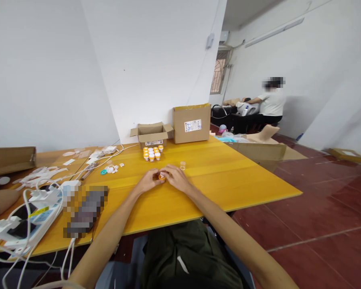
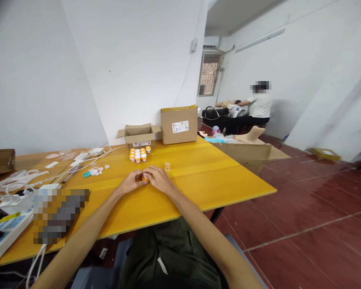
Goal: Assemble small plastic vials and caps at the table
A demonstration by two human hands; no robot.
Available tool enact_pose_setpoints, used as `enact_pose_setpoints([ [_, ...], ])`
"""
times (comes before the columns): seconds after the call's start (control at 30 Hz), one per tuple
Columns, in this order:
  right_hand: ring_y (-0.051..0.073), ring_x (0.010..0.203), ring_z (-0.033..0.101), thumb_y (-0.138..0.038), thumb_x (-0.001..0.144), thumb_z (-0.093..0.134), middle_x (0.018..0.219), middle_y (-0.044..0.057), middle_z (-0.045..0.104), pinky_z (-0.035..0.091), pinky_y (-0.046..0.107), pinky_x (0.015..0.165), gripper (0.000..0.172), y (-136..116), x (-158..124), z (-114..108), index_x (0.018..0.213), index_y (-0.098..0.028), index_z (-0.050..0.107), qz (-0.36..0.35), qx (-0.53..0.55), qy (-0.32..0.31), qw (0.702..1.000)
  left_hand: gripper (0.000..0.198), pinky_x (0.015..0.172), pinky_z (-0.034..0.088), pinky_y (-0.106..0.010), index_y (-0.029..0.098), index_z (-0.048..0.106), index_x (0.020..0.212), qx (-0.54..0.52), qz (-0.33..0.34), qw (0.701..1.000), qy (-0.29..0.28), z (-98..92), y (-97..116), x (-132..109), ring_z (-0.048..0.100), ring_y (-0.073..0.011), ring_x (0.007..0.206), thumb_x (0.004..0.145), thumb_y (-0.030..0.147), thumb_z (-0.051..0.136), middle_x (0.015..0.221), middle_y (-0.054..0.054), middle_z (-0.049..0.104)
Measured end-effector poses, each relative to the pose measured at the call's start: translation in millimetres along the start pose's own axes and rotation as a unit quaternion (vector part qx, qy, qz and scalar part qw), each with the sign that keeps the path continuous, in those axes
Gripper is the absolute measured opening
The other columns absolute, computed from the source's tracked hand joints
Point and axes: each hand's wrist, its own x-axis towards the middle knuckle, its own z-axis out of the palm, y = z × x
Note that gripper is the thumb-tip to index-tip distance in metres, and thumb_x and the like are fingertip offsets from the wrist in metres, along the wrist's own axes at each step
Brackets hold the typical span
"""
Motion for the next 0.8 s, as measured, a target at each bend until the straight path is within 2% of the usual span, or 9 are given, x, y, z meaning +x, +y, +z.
enact_pose_setpoints([
  [0.17,0.017,0.084,0.061,-0.016,0.09,0.052,0.089,0.004,0.067,0.047,0.028,0.075,0.022,3.7,0.5,-0.3,0.094,-0.024,0.072,-0.016,0.024,-0.011,1.0,0.022,0.069,0.045,-0.027,0.016,0.063,0.076,-0.008,-0.006,1.0,-0.001,-0.1,0.1,0.1,0.05,-0.0133,0.069,0.072,0.036,0.068,0.072,0.002,0.055],
  [0.8,0.016,0.076,0.059,-0.017,0.087,0.057,0.082,0.003,0.065,0.046,0.027,0.072,0.015,6.4,3.0,3.1,0.087,-0.022,0.072,-0.001,0.043,-0.001,0.999,0.02,0.068,0.046,-0.026,0.016,0.061,0.073,-0.023,-0.007,1.0,-0.007,-0.4,2.3,0.5,0.052,-0.0129,0.068,0.072,0.034,0.068,0.071,0.002,0.053],
])
